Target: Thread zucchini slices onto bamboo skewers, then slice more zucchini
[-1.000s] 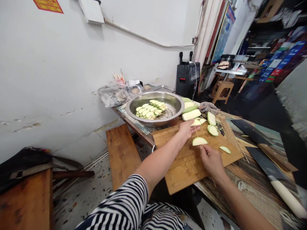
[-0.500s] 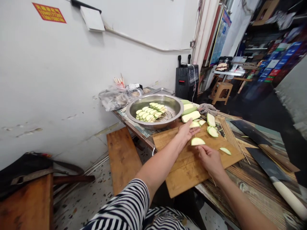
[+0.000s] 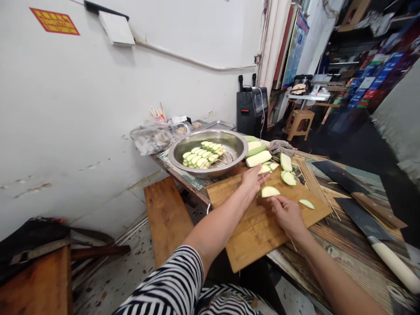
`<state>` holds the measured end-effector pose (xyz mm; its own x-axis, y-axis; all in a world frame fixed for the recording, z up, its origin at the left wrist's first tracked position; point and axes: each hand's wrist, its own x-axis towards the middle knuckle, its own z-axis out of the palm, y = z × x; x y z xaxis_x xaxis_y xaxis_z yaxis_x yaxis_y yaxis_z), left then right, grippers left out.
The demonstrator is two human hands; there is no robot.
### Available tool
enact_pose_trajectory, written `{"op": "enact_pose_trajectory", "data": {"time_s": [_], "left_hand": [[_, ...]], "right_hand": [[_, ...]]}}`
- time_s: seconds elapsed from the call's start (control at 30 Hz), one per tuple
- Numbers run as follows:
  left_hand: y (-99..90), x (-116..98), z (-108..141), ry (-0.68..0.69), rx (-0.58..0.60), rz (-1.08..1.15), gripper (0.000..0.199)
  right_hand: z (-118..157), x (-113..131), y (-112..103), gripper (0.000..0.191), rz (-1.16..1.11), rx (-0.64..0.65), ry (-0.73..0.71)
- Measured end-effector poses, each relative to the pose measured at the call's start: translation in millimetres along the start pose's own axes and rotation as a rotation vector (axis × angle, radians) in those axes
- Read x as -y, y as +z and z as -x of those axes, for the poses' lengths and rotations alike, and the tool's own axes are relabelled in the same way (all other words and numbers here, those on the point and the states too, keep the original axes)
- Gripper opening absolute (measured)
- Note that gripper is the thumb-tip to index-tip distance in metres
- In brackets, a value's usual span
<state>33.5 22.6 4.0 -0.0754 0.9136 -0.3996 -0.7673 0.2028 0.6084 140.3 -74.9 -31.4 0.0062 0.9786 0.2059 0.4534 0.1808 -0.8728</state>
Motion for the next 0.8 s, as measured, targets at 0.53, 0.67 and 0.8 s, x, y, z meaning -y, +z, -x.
{"op": "enact_pose_trajectory", "data": {"time_s": [0.53,0.67,0.8], "left_hand": [[2.2,6,6,-0.097,-0.003,-0.039,0.008],[1.5,8,7,-0.156,0.016,-0.108,0.015],[2.3,14,10,-0.14,0.037,-0.167,0.018]], "right_hand": [[-4,0,0,0.035,0.146,-0.078,-0.086],[-7,-4,-2,0.035,0.108,-0.069,-0.092],[-8,-5,-3,0.035,0.091,-0.094,-0.084]]}}
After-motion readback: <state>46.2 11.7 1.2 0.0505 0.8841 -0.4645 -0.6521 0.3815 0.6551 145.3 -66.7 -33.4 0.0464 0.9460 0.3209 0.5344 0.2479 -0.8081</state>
